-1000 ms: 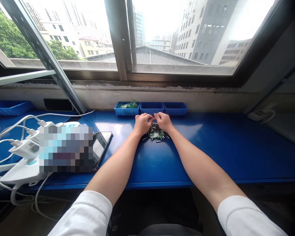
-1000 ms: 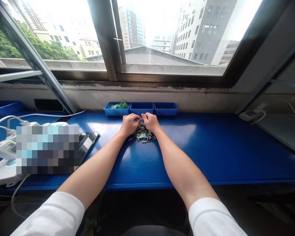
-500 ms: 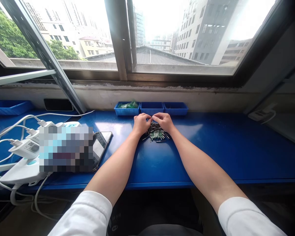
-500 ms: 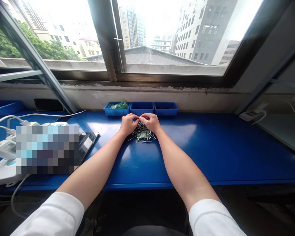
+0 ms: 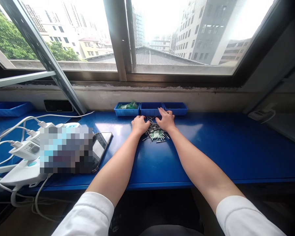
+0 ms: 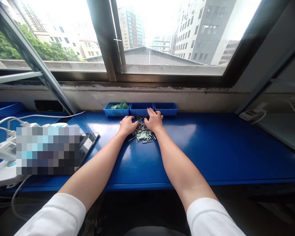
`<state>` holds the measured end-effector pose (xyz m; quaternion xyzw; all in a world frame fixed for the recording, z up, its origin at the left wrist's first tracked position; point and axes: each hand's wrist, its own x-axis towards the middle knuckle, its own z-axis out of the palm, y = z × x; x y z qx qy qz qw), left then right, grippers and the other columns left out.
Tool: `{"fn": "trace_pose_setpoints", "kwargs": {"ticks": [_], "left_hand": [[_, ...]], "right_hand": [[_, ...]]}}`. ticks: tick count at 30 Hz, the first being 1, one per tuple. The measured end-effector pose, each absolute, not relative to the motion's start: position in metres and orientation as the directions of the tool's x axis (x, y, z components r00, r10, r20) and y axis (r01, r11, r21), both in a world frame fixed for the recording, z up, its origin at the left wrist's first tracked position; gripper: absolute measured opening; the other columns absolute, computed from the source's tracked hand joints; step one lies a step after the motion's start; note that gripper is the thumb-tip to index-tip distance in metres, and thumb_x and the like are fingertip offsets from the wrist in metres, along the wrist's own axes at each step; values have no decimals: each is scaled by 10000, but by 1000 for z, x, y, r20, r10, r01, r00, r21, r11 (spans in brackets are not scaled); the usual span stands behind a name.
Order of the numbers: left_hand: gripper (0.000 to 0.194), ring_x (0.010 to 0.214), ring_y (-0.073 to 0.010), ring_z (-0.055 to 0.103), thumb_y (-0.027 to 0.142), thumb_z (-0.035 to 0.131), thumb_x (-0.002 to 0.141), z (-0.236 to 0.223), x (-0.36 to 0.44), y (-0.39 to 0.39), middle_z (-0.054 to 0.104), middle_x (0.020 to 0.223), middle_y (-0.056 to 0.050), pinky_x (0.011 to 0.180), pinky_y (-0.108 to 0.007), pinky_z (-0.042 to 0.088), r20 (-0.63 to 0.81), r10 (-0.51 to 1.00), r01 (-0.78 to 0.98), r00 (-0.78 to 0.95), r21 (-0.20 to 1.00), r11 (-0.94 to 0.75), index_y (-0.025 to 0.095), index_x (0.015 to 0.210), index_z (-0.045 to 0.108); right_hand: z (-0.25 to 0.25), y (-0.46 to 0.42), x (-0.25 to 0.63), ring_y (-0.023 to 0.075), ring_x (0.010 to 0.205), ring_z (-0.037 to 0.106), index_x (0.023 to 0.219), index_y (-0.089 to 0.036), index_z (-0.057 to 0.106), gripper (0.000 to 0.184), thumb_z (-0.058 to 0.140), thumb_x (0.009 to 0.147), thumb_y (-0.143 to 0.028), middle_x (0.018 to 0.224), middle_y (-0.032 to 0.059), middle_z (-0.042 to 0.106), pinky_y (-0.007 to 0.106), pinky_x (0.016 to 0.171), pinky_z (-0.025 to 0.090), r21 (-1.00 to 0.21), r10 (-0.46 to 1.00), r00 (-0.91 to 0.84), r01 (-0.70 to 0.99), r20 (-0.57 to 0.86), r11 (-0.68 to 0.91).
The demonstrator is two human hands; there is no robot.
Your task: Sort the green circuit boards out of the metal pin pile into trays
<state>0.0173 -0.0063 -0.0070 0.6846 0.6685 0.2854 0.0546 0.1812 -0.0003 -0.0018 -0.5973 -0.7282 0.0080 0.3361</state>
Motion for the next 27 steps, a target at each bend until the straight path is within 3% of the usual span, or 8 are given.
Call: {"fn": "trace_pose_setpoints", "kwargs": {"ticks": [8,13,21,24,27], "left_hand": [[355,1150,-292,518,381,496,793,-4,18,-8,599,1172,-115,986,-416,381,280,959,886,-46,455,-90,208,1071,634],[351,1140,-297,523,374,491,792,-4,18,-8,601,1162,-118,975,-424,386,272,962,890,-31,446,-97,210,1065,638],[348,1141,-299,523,377,486,791,-4,18,-9,605,1163,-119,980,-430,384,258,966,898,-16,429,-100,217,1056,645],[361,1135,-305,527,391,489,792,-4,18,-9,607,1161,-124,975,-440,387,260,965,900,-7,423,-107,214,1065,646],[362,1124,-297,535,390,489,791,-5,18,-8,616,1158,-117,972,-428,391,272,962,900,-3,421,-116,218,1063,654]], "right_hand": [[-4,6,186,359,1148,316,1447,-226,324,686,553,823,-395,1506,29,255,524,927,334,-363,927,-37,914,373,182],[-5,8,187,363,1156,314,1429,-222,362,631,477,868,-488,1507,32,251,542,940,324,-392,929,-40,899,369,194],[-6,7,186,355,1187,316,1430,-208,349,636,492,874,-483,1512,53,233,522,962,336,-407,923,-57,886,381,223],[-5,5,184,343,1191,331,1371,-174,438,570,527,870,-432,1467,91,317,495,981,339,-408,893,-45,878,449,249],[-5,3,181,304,1140,396,1186,-158,600,383,558,857,-350,1262,120,511,429,975,367,-409,857,-62,860,512,306]]}}
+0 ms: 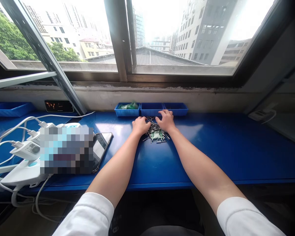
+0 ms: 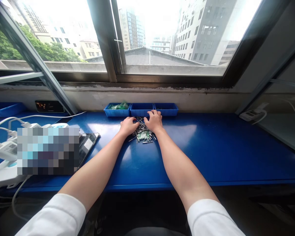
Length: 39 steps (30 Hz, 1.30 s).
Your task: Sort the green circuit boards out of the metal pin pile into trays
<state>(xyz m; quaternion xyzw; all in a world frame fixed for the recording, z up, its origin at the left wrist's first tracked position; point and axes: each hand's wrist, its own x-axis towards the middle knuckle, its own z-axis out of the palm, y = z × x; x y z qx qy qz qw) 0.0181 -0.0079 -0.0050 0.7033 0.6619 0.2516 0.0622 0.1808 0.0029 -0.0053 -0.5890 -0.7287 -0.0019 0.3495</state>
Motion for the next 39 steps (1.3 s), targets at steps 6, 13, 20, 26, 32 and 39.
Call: {"fn": "trace_pose_setpoints", "kwargs": {"ticks": [6,13,20,26,32,39], "left_hand": [[289,1068,-234,569,340,479,791,-8,16,-6,664,1098,-58,942,-329,419,306,948,889,83,408,-210,244,945,704],[262,982,-223,601,325,484,790,-10,16,-5,689,1031,-31,884,-314,447,335,935,872,117,416,-258,266,883,722],[250,1010,-227,590,359,504,793,-5,18,-9,690,1024,-37,917,-325,427,315,944,874,96,427,-231,256,865,720],[236,1039,-226,575,363,498,797,-1,20,-13,684,1040,-33,956,-366,366,308,948,864,83,452,-223,252,832,704],[261,1066,-230,576,338,517,797,5,23,-19,688,1070,-28,985,-398,301,351,934,827,66,504,-248,258,998,663],[213,1001,-203,600,244,520,789,7,26,-23,714,960,0,960,-391,288,430,897,784,101,521,-338,259,950,658]], "right_hand": [[-9,2,177,209,904,553,923,-178,691,191,615,815,-316,952,75,597,289,800,446,-468,890,-231,783,394,410],[-8,1,176,169,770,575,740,-179,674,128,622,805,-277,840,49,635,247,674,409,-479,890,-287,762,354,436],[-8,0,175,173,743,579,712,-180,641,118,590,807,-226,802,44,651,253,638,388,-467,883,-291,763,369,447],[-8,0,175,182,779,581,753,-169,635,138,554,853,-217,831,62,654,257,669,400,-478,887,-265,764,379,433],[-4,-1,172,167,796,582,830,-172,630,145,512,907,-202,821,31,651,241,695,403,-515,819,-320,653,477,555],[-4,-2,172,169,778,604,869,-174,631,264,413,981,-272,845,46,671,234,659,390,-568,864,-309,656,399,497]]}}
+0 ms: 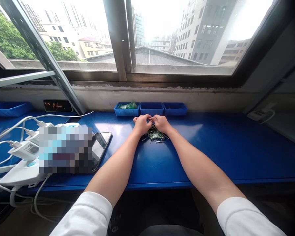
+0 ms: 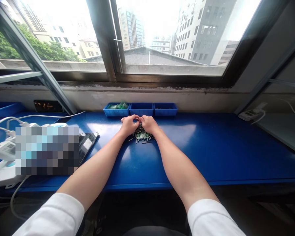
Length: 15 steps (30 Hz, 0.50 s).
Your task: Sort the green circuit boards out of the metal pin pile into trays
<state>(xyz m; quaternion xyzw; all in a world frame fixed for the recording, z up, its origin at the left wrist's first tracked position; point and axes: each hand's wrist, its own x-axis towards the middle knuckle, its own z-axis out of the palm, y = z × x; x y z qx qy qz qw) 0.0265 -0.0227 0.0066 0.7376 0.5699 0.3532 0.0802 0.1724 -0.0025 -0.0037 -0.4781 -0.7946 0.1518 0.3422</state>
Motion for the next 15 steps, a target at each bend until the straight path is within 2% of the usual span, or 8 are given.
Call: {"fn": "trace_pose_setpoints", "kwargs": {"ticks": [8,11,15], "left_hand": [[215,936,-186,603,339,474,869,10,27,-24,707,919,-3,929,-373,295,445,889,760,111,539,-364,254,923,665],[270,908,-189,605,368,433,901,8,27,-22,705,880,-21,912,-372,300,434,892,774,123,521,-360,233,869,665],[277,903,-196,608,343,416,912,7,26,-19,702,859,-24,893,-374,302,440,893,784,98,519,-342,225,844,658]], "right_hand": [[-6,3,175,162,649,554,698,-177,561,389,381,994,-356,684,44,616,248,597,336,-528,874,-232,720,427,450],[-6,3,175,149,621,536,647,-181,537,422,388,985,-385,648,31,597,248,595,337,-579,857,-216,658,467,481],[-5,-1,177,137,594,527,713,-180,585,392,437,945,-459,629,6,588,244,575,352,-681,844,-179,517,506,518]]}}
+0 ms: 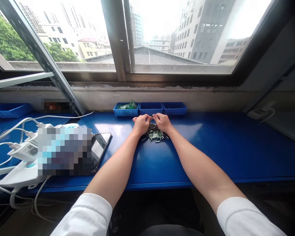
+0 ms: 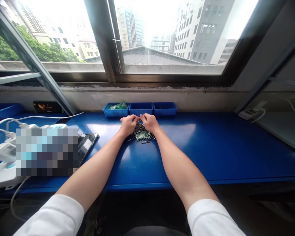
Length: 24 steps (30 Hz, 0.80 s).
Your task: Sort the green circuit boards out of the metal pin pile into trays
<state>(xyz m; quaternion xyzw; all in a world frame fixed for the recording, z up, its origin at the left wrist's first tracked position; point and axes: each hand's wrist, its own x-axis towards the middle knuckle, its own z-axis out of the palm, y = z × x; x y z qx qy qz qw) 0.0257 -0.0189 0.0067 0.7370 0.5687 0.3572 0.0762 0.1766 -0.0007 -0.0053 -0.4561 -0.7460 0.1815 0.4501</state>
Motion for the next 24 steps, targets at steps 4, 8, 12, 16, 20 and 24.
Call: {"fn": "trace_pose_setpoints", "kwargs": {"ticks": [4,8,12,16,20,24], "left_hand": [[287,890,-201,612,348,403,918,7,24,-17,702,844,-34,862,-367,308,413,909,798,58,528,-291,213,839,644],[310,889,-202,611,365,393,922,8,24,-18,700,833,-35,842,-358,306,414,909,806,40,525,-274,209,806,634],[355,869,-196,608,380,364,934,7,24,-18,695,817,-37,826,-354,309,414,910,811,39,519,-271,199,767,619],[396,869,-194,605,399,328,946,5,25,-16,695,820,-36,828,-359,312,402,916,805,22,536,-255,192,743,598],[413,878,-188,606,404,308,952,4,24,-15,698,859,-30,851,-366,315,407,913,786,22,557,-268,194,739,593],[363,958,-196,599,406,320,949,7,23,-18,698,937,-26,881,-374,328,427,904,768,-11,582,-266,220,873,622]], "right_hand": [[-1,-5,178,155,677,570,818,-175,637,399,491,886,-541,720,14,632,248,629,411,-756,836,-159,363,526,545],[1,-7,179,185,775,604,835,-176,662,416,543,836,-574,788,29,661,273,716,452,-806,842,-167,245,513,540],[0,-7,180,200,810,616,830,-173,679,380,598,808,-544,808,41,675,293,761,461,-831,839,-183,141,512,538],[2,-9,180,206,819,621,826,-165,689,373,626,785,-530,811,50,682,301,766,464,-853,845,-201,69,495,517],[6,-11,181,224,857,616,875,-157,707,448,557,799,-572,833,70,687,290,682,460,-882,872,-188,50,452,468],[6,-9,183,235,883,613,931,-142,712,504,475,835,-577,890,94,692,284,629,451,-905,905,-129,84,405,417]]}}
